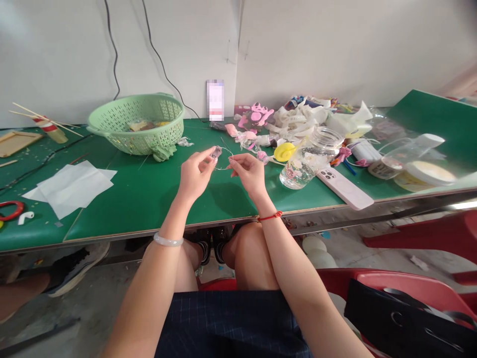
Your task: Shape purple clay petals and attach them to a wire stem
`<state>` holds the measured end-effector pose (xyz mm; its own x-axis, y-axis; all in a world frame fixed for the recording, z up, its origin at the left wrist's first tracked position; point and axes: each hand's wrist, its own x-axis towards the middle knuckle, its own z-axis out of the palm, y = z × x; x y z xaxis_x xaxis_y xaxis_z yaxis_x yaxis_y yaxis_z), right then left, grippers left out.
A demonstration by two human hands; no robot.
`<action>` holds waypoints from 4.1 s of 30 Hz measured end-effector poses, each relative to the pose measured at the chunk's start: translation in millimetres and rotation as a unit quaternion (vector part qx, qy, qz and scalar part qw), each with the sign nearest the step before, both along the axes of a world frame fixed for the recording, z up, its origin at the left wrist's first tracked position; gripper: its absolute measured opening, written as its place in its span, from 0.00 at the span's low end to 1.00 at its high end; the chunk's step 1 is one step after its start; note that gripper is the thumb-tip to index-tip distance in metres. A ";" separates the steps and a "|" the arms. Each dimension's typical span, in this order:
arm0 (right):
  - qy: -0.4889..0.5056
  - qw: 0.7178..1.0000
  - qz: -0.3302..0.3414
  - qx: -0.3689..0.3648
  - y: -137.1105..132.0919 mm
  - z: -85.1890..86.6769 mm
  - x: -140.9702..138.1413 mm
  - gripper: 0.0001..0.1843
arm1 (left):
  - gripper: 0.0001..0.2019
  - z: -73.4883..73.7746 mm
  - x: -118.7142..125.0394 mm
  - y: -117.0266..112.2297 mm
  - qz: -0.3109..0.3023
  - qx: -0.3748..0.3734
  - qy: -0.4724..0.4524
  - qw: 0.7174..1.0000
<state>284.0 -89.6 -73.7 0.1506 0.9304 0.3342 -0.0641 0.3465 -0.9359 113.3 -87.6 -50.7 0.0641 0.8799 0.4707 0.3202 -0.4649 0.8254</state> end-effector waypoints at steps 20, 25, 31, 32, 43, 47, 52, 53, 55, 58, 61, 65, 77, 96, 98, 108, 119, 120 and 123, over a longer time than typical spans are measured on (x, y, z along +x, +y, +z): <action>-0.071 0.993 -0.053 0.080 -1.2 1.7 6.6 0.16 | 0.21 13.4 0.6 -7.4 -0.113 -0.136 -0.163 0.971; -0.151 0.975 -0.082 0.139 -4.8 1.9 7.6 0.22 | 0.18 14.3 5.3 -8.1 -0.065 -0.132 -0.211 0.966; -0.262 0.937 -0.127 0.194 -18.6 13.6 1.0 0.19 | 0.17 14.1 6.1 -11.1 -0.040 -0.133 -0.209 0.968; -0.258 0.938 -0.128 0.192 -19.8 14.9 -0.4 0.18 | 0.17 14.0 6.2 -11.5 -0.036 -0.129 -0.205 0.970; -0.059 0.998 -0.001 0.039 -16.8 18.4 -6.4 0.32 | 0.18 10.5 8.8 -9.1 -0.027 -0.087 -0.165 0.982; -0.057 0.997 0.052 0.022 -17.9 18.7 -9.4 0.31 | 0.15 10.5 11.7 -8.9 -0.023 -0.087 -0.191 0.977; -0.091 0.992 0.082 0.029 -17.7 14.5 -12.9 0.33 | 0.10 13.6 14.7 -12.2 0.006 -0.100 -0.197 0.975; -0.097 0.991 0.082 0.030 -17.6 14.0 -13.1 0.32 | 0.10 13.9 15.2 -12.6 0.011 -0.102 -0.190 0.976; -0.105 0.991 0.078 0.033 -17.3 13.5 -12.9 0.31 | 0.09 14.4 15.9 -13.2 0.016 -0.101 -0.177 0.979; -0.126 0.989 0.053 0.055 -16.9 13.2 -10.6 0.28 | 0.09 15.9 16.6 -15.0 0.024 -0.099 -0.164 0.981; -0.143 0.986 0.029 0.085 -16.6 12.1 -6.0 0.24 | 0.10 18.6 16.4 -18.8 0.032 -0.098 -0.160 0.982; -0.134 0.986 0.032 0.098 -16.2 9.6 0.2 0.22 | 0.12 21.4 15.7 -23.4 0.025 -0.088 -0.158 0.983; -0.069 0.993 0.037 0.093 -21.0 16.6 -2.4 0.25 | 0.20 22.5 14.0 -25.8 -0.035 -0.124 -0.119 0.984; -0.177 0.975 0.014 0.132 -20.8 16.9 10.3 0.29 | 0.20 19.1 13.6 -20.3 -0.045 -0.179 -0.200 0.962; -0.225 0.962 0.022 0.150 -21.7 17.9 14.1 0.24 | 0.20 19.4 11.2 -19.7 -0.050 -0.191 -0.206 0.959; -0.295 0.933 -0.053 0.198 -20.5 17.6 15.1 0.17 | 0.20 19.5 8.1 -20.0 -0.080 -0.195 -0.214 0.954; -0.332 0.911 -0.067 0.236 -26.6 21.5 12.1 0.08 | 0.18 12.6 12.2 -17.1 -0.054 -0.147 -0.223 0.962; -0.334 0.909 -0.067 0.239 -27.2 21.7 11.6 0.08 | 0.19 12.9 13.0 -17.4 -0.051 -0.146 -0.226 0.962; -0.334 0.908 -0.063 0.247 -28.3 21.5 10.3 0.09 | 0.19 14.5 15.2 -18.7 -0.040 -0.148 -0.231 0.961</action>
